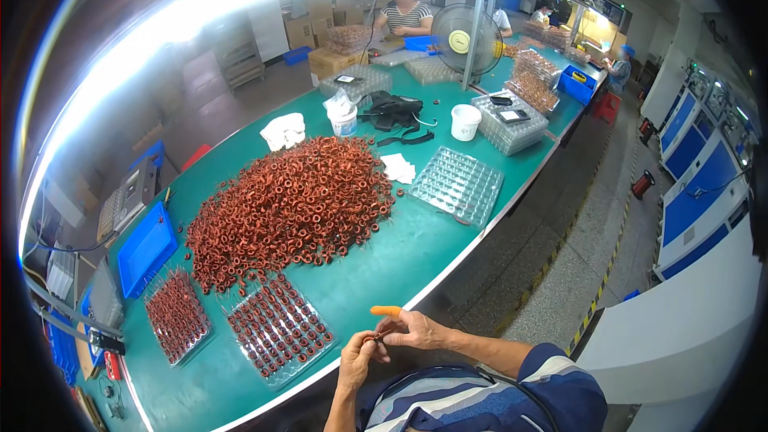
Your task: Sorting and placing small red gaskets into a plastic tray.
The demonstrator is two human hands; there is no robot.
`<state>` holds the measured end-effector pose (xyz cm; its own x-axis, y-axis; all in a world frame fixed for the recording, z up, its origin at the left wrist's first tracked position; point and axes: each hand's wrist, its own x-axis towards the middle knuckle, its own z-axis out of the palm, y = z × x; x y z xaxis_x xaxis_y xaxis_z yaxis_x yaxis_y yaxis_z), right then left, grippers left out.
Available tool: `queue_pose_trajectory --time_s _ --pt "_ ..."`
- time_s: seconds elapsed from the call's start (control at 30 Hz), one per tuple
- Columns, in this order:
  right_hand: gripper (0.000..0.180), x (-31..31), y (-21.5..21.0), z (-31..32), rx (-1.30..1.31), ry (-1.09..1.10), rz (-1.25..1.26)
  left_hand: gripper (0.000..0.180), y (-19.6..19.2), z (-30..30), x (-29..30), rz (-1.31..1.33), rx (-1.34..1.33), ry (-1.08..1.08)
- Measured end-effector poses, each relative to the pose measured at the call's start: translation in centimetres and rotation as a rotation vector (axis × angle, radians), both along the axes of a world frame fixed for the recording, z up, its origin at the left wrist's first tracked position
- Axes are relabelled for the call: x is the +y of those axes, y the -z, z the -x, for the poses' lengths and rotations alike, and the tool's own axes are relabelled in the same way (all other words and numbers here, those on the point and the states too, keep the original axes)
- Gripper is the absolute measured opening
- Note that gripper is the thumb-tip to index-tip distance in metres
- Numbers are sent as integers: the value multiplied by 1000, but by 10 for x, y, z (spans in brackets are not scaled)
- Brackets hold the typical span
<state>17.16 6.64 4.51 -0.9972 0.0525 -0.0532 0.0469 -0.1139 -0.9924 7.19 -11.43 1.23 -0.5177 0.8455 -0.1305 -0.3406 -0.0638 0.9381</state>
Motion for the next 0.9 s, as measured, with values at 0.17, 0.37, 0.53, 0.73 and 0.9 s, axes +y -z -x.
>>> queue_pose_trajectory --time_s 0.17,0.37,0.53,0.73,0.9 --pt "23 -5 11 4 74 264 -428 25 -9 -7 2 -49 -228 -20" --pt "20 2 -4 8 226 240 -585 28 -4 -14 6 -111 -323 -109" --pt "16 5 -7 13 273 229 -721 25 -9 -20 7 -12 -160 -201" --pt "14 -2 -21 9 591 159 -1098 22 3 -18 10 -17 -216 -316" --pt "21 -14 -8 7 583 261 -1063 20 9 -19 15 -61 -251 -365"
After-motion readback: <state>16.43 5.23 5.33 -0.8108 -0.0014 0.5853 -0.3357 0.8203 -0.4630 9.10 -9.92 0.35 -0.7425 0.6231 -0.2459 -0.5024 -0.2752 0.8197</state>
